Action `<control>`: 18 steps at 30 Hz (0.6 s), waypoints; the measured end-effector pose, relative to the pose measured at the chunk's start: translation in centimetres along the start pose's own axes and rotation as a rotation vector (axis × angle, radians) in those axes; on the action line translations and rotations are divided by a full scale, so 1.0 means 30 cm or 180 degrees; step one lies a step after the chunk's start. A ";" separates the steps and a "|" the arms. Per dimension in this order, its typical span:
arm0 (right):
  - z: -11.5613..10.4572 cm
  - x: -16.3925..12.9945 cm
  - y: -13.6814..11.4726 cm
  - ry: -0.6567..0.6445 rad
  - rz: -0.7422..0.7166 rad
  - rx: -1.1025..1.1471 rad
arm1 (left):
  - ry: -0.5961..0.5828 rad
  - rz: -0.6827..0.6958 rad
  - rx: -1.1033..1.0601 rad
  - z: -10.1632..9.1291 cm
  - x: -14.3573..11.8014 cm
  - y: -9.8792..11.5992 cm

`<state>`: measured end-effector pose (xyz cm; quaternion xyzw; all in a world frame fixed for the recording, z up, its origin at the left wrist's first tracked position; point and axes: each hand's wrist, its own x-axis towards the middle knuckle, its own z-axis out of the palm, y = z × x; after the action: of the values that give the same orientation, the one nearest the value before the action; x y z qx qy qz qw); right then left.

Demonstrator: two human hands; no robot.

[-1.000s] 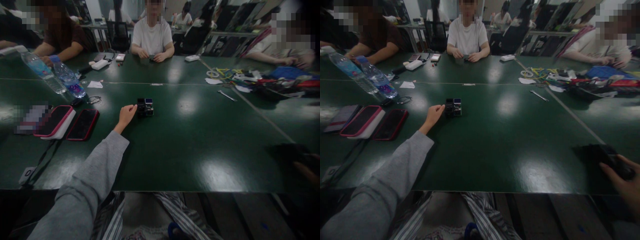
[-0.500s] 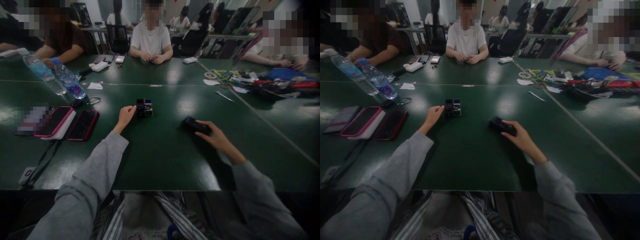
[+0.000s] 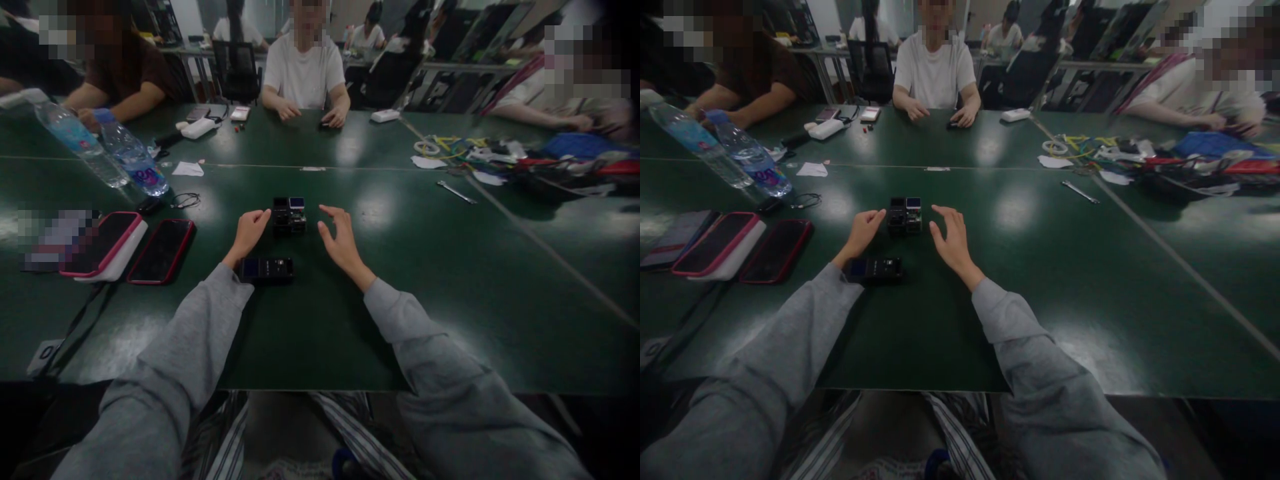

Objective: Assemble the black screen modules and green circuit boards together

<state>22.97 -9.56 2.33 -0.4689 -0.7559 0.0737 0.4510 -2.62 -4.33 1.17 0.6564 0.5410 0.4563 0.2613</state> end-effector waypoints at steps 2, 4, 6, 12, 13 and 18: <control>-0.001 -0.010 -0.009 -0.0293 -0.0173 -0.0234 | 0.0009 0.0002 0.0033 0.001 0.000 -0.002; 0.000 -0.019 -0.033 -0.0755 -0.0423 -0.0443 | -0.0031 -0.0009 0.0006 0.001 0.001 -0.003; 0.004 -0.023 -0.052 -0.1146 -0.0625 -0.0543 | -0.0024 0.0018 0.0024 0.001 0.001 -0.002; 0.012 -0.022 -0.047 -0.0732 -0.0431 -0.0479 | -0.0055 0.0020 0.0045 -0.004 -0.005 0.014; 0.012 -0.022 -0.043 -0.0553 -0.0357 -0.0491 | -0.0062 0.0016 0.0032 -0.005 -0.006 0.016; 0.026 -0.027 -0.021 -0.0347 -0.0191 -0.0640 | -0.0023 0.0066 0.0100 -0.001 -0.001 0.006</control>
<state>22.10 -10.30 1.73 -0.4843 -0.7965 0.0093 0.3619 -2.57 -4.41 1.32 0.6676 0.5403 0.4481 0.2481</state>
